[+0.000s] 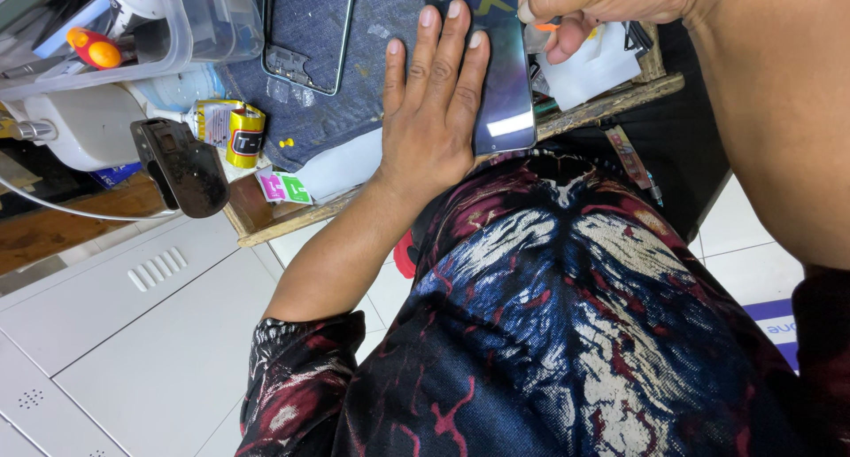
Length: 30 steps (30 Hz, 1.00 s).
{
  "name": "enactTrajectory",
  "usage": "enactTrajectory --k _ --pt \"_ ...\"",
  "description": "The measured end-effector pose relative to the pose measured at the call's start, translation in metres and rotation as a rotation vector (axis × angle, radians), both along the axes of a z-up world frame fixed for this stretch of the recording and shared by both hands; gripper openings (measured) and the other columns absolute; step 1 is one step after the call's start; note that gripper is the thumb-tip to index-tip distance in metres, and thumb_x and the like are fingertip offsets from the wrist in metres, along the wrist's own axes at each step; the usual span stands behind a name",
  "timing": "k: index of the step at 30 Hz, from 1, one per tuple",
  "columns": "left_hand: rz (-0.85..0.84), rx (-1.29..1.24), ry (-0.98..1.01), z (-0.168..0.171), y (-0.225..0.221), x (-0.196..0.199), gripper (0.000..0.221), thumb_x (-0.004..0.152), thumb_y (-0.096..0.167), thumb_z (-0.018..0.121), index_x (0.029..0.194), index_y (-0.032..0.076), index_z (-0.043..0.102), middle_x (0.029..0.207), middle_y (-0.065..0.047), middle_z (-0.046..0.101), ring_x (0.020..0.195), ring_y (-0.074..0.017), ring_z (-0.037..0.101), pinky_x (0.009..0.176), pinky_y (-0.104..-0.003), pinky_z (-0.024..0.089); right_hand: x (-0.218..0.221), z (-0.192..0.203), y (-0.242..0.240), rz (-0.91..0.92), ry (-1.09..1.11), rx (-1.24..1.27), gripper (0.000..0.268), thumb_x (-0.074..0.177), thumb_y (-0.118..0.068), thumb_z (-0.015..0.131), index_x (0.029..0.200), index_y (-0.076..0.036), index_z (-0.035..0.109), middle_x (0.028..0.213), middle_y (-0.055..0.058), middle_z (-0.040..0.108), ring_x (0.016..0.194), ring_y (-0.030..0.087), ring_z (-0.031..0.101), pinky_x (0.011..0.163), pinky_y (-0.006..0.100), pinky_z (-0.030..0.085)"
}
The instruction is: The person disassembles a mobile phone using a small prying tool and a screwdriver, removing the internal components and separating the screen assembly from the frame.
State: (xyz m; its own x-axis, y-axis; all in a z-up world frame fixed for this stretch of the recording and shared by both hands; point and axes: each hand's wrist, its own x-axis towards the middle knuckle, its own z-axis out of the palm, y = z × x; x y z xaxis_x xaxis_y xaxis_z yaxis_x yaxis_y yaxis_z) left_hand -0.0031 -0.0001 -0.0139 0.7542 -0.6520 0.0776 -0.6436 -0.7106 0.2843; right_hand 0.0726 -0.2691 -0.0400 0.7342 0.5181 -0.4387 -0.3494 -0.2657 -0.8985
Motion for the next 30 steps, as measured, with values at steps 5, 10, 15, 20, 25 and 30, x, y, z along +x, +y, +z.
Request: enactTrajectory --k 5,10,15,20,25,30 --pt "0.003 -0.009 -0.048 -0.004 -0.001 -0.001 0.052 0.112 0.011 0.047 0.162 0.003 0.038 0.171 -0.021 0.025 0.163 -0.0376 0.020 0.133 -0.061 0.008 -0.005 0.007 0.003 -0.019 -0.014 0.030 0.017 0.091 -0.014 0.062 0.092 0.001 0.067 0.084 0.011 0.068 0.071 0.020 0.073 0.070 0.032 0.064" --pt "0.020 -0.003 0.019 0.000 -0.001 0.000 0.061 0.106 0.030 0.055 0.159 0.003 0.039 0.167 -0.023 0.027 0.159 -0.0400 0.022 0.129 -0.062 0.010 -0.012 0.021 0.007 -0.050 -0.011 0.002 0.014 0.090 -0.012 0.061 0.090 0.000 0.068 0.081 0.010 0.068 0.069 0.021 0.074 0.065 0.032 0.063" --pt "0.019 -0.011 -0.014 -0.002 -0.001 0.000 0.055 0.110 0.015 0.050 0.163 0.004 0.037 0.171 -0.021 0.024 0.163 -0.0386 0.020 0.133 -0.061 0.009 -0.016 0.028 0.010 -0.042 -0.043 -0.023 0.013 0.090 -0.008 0.061 0.088 0.003 0.068 0.075 0.013 0.068 0.068 0.022 0.075 0.064 0.032 0.061" --pt "0.043 0.020 -0.021 -0.004 -0.002 0.000 0.052 0.112 0.010 0.044 0.163 0.006 0.038 0.172 -0.019 0.026 0.163 -0.0371 0.022 0.133 -0.060 0.010 -0.018 0.039 0.013 -0.074 -0.045 0.021 0.011 0.089 -0.005 0.060 0.094 0.002 0.067 0.079 0.013 0.071 0.069 0.020 0.076 0.065 0.030 0.063" --pt "0.038 -0.010 -0.016 -0.002 -0.001 -0.001 0.052 0.111 0.012 0.046 0.162 0.004 0.038 0.171 -0.020 0.025 0.163 -0.0381 0.022 0.133 -0.060 0.010 -0.020 0.048 0.018 -0.103 -0.038 0.019 0.011 0.089 -0.004 0.062 0.099 0.000 0.064 0.077 0.015 0.071 0.066 0.020 0.074 0.062 0.030 0.062" --pt "0.044 -0.018 -0.027 -0.004 -0.001 -0.002 0.052 0.112 0.014 0.047 0.162 0.004 0.038 0.171 -0.020 0.025 0.163 -0.0381 0.021 0.133 -0.060 0.010 -0.023 0.052 0.017 -0.095 -0.100 -0.015 0.010 0.087 -0.002 0.064 0.097 0.001 0.066 0.077 0.016 0.072 0.066 0.020 0.074 0.060 0.030 0.062"
